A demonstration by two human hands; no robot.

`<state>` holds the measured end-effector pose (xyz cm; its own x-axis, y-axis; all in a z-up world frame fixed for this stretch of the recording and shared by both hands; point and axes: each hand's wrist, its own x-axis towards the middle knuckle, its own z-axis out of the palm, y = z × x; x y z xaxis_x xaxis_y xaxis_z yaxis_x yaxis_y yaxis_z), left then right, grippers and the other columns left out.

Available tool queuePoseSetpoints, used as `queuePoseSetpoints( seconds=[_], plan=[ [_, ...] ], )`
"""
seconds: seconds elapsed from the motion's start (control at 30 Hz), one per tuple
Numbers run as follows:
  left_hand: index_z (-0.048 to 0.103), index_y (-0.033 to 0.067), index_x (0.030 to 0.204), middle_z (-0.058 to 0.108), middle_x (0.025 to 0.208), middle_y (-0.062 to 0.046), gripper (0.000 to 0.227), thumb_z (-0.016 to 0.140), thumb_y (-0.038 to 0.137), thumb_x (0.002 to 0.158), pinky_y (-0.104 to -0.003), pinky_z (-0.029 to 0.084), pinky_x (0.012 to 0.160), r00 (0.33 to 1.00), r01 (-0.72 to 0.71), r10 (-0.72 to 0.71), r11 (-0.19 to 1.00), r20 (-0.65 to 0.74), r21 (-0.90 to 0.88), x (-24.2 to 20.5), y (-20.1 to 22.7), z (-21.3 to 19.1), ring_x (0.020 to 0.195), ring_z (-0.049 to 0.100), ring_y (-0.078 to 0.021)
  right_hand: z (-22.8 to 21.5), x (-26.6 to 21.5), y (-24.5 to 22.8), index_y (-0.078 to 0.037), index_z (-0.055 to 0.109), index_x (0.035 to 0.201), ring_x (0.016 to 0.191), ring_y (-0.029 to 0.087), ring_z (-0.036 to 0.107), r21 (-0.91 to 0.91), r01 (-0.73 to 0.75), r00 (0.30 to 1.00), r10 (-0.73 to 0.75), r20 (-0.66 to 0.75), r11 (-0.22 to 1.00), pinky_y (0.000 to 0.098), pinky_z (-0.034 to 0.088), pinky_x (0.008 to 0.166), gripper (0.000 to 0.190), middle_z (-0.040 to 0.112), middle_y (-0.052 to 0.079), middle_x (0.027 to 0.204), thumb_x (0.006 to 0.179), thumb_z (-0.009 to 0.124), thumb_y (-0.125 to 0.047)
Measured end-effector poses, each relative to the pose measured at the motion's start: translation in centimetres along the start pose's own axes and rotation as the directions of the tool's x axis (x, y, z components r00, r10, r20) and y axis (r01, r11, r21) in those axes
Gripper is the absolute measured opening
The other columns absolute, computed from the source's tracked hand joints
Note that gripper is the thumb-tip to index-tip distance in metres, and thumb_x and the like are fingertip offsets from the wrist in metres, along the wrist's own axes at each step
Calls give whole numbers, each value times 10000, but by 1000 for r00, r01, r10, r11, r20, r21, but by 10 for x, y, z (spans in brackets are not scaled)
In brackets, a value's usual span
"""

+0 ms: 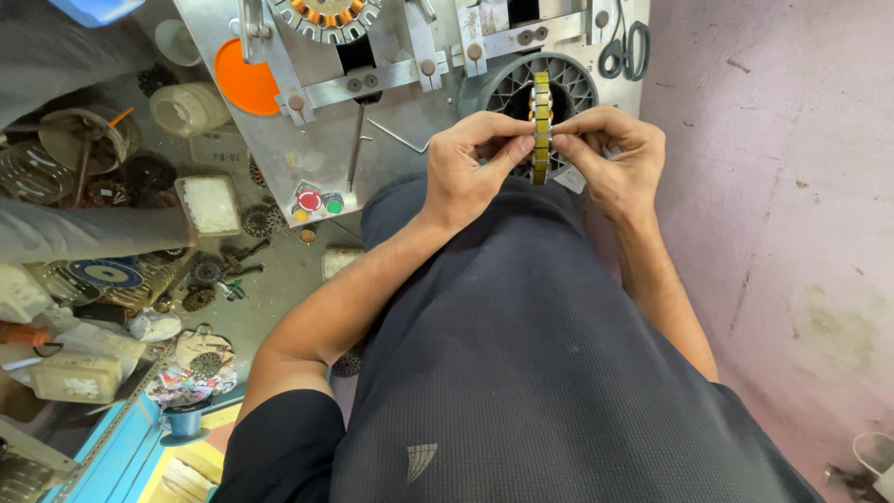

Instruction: The person inserts small white rectangular pieces into slots on a circular yellow and copper component mounted on a machine. They use scissors to trim a piece and continue inserting the pieces into the component.

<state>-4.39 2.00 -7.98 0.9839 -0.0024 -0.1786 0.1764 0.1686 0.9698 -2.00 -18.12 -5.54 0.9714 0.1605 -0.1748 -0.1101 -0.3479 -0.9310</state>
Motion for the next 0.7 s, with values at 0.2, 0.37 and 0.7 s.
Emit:
queuePoseSetpoints(
  seconds=[0.2, 0.37, 0.7],
  plan=[
    [769, 49, 1080, 755, 991, -42, 131, 774, 76, 952, -237, 609, 751, 997, -71, 72, 997, -14, 35, 0, 1, -1, 858, 745, -106, -9, 11, -11, -2, 772, 1004, 649, 46, 460, -175, 140, 985, -120, 121, 974, 214, 347, 573, 130, 708, 34, 890, 918, 834, 72],
    [763, 40, 1082, 755, 1007, -54, 123, 759, 55, 959, -238, 616, 768, 994, -106, 107, 994, -11, 20, -2, -1, -1, 879, 753, -118, -13, 16, -18, 5, 767, 992, 608, 40, 455, -239, 127, 980, -84, 181, 963, 209, 342, 545, 116, 700, 39, 849, 922, 835, 69],
    [757, 8, 999, 758, 938, -58, 82, 748, 23, 920, -233, 631, 713, 995, -96, 95, 994, -32, -50, 5, -3, -3, 808, 772, -115, -14, 10, -13, 25, 761, 966, 635, 29, 470, -156, -12, 992, 32, 125, 988, 190, 339, 594, 91, 706, 22, 860, 940, 829, 81]
  ],
)
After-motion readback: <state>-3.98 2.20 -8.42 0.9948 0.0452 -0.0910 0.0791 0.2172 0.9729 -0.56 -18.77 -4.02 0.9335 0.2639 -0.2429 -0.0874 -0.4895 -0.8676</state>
